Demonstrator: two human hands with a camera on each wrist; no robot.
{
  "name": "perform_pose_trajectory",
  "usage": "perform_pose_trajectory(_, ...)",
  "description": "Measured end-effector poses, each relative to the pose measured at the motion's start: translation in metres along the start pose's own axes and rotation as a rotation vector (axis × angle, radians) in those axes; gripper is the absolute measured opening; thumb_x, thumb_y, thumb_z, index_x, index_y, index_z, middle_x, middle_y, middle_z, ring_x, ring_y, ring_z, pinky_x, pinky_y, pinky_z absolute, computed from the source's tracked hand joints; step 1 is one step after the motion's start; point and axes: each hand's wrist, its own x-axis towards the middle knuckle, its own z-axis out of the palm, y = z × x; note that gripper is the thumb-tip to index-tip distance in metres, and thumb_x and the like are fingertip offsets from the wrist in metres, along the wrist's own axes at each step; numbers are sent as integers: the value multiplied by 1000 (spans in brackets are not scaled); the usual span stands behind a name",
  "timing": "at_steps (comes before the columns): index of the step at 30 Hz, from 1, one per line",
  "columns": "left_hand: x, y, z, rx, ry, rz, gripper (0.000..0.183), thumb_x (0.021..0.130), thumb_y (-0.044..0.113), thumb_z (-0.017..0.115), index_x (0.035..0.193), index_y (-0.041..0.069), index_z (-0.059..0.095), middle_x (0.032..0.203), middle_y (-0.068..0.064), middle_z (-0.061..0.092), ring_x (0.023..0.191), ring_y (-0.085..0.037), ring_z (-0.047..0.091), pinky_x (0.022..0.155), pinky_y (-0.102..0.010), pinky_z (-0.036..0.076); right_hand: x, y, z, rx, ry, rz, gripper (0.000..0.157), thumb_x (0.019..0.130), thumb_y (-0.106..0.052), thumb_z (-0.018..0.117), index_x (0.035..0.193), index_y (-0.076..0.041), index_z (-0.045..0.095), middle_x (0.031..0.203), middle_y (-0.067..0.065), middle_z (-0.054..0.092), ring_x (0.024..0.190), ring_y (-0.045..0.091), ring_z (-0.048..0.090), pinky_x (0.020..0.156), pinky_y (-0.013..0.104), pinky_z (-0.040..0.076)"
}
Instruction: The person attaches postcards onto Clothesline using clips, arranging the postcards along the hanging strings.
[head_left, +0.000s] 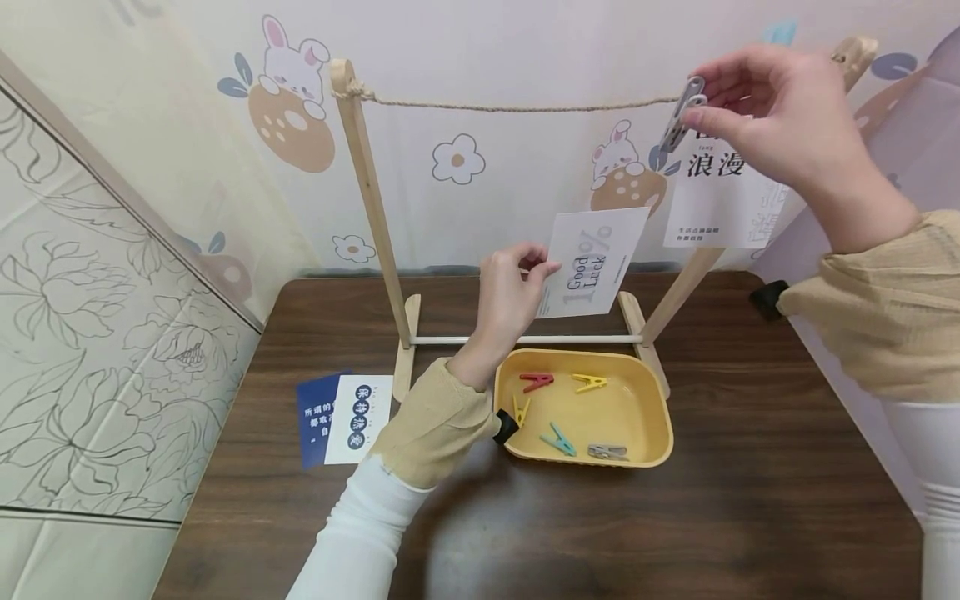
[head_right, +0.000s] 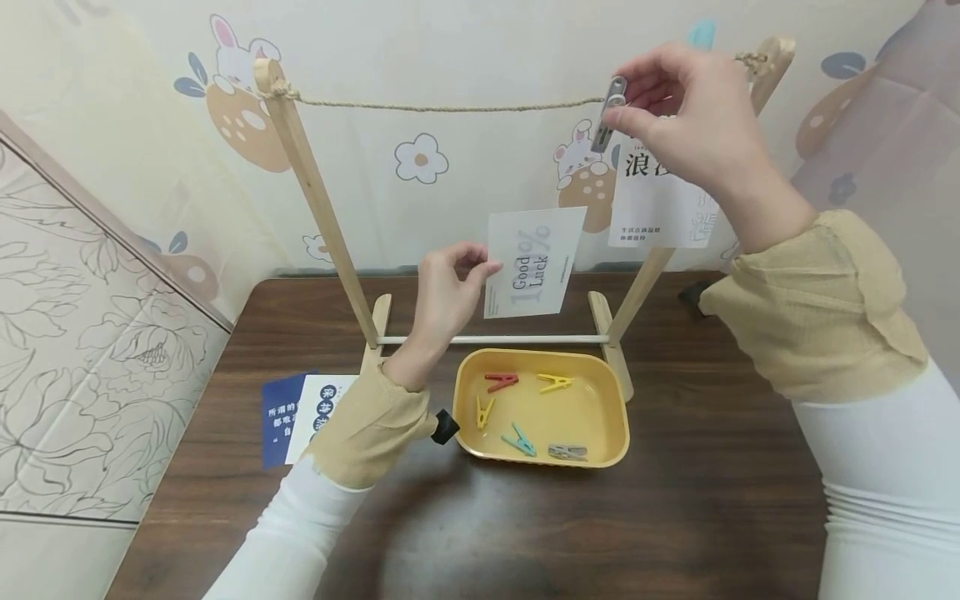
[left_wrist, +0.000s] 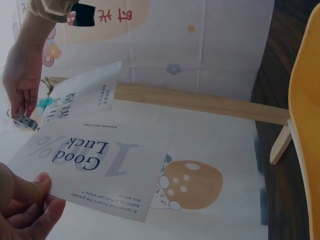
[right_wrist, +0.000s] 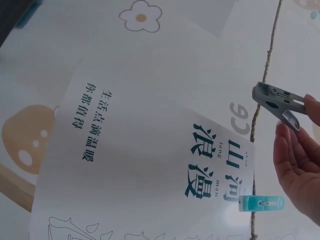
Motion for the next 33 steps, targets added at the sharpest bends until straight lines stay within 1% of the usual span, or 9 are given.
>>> perform_pose_trajectory(2, 3, 1, 1, -1, 6, 1, 9, 79, 9, 66, 78, 1, 65, 75, -6, 64, 65, -9, 56, 56, -14, 44, 2, -1, -1, 23, 2, 24, 24, 77, -2, 66, 88, -23, 59, 81, -9, 56, 72, 2, 52, 64, 8, 37)
perform_pose_trajectory(7, 11, 5, 1, 2, 18, -5, 10, 79, 11, 66, 79, 1, 66, 75, -6, 64, 64, -9, 54, 55, -14, 43, 6, -3, -1, 65, 8, 51, 23, 77, -2, 66, 89, -21, 59, 82, -8, 56, 74, 2, 52, 65, 7, 37)
perform_pose_trajectory(10, 16, 7, 2, 12, 29, 4, 10, 79, 10, 66, 78, 1, 65, 74, -6, 64, 63, -8, 54, 55, -14, 42, 9, -5, -2, 91, 13, 47, 23, 77, -1, 65, 88, -20, 59, 82, -7, 56, 74, 3, 52, 66, 7, 37)
perform_pose_trajectory(13, 22, 7, 2, 26, 30, 6, 10, 80, 10, 66, 79, 1, 65, 74, -6, 64, 63, -9, 54, 55, -14, 42, 12, -7, -2, 99, 18, 21, 24, 77, 1, 65, 87, -20, 59, 82, -6, 56, 74, 3, 52, 66, 7, 38)
perform_pose_trajectory(17, 28, 9, 1, 46, 7, -11, 10, 81, 11, 64, 80, 1, 64, 77, -5, 64, 66, -10, 55, 56, -15, 42, 16, -10, -1, 99, 20, -1, 25, 76, 3, 65, 86, -19, 60, 81, -6, 56, 74, 4, 53, 67, 7, 38)
perform_pose_trajectory(23, 35, 14, 3, 47, -20, -9, 10, 82, 11, 63, 80, 1, 63, 79, -5, 64, 66, -10, 55, 55, -15, 41, 21, -13, -1, 78, 21, 7, 24, 76, 2, 65, 85, -20, 60, 81, -7, 56, 75, 3, 52, 67, 7, 38)
perform_pose_trajectory(28, 41, 18, 5, 57, -22, -17, 9, 81, 11, 64, 80, 1, 63, 76, -4, 63, 65, -9, 54, 55, -14, 40, 25, -14, 0, 99, 23, 44, 21, 77, 0, 65, 86, -19, 61, 81, -8, 57, 76, 4, 51, 66, 7, 37)
perform_pose_trajectory(33, 48, 21, 6, 63, -14, -16, 10, 80, 12, 65, 79, 2, 64, 73, -4, 62, 64, -8, 53, 55, -14, 39, 31, -13, 0, 179, 18, 86, 21, 76, 0, 66, 90, -14, 61, 84, -7, 58, 77, 5, 52, 65, 8, 36)
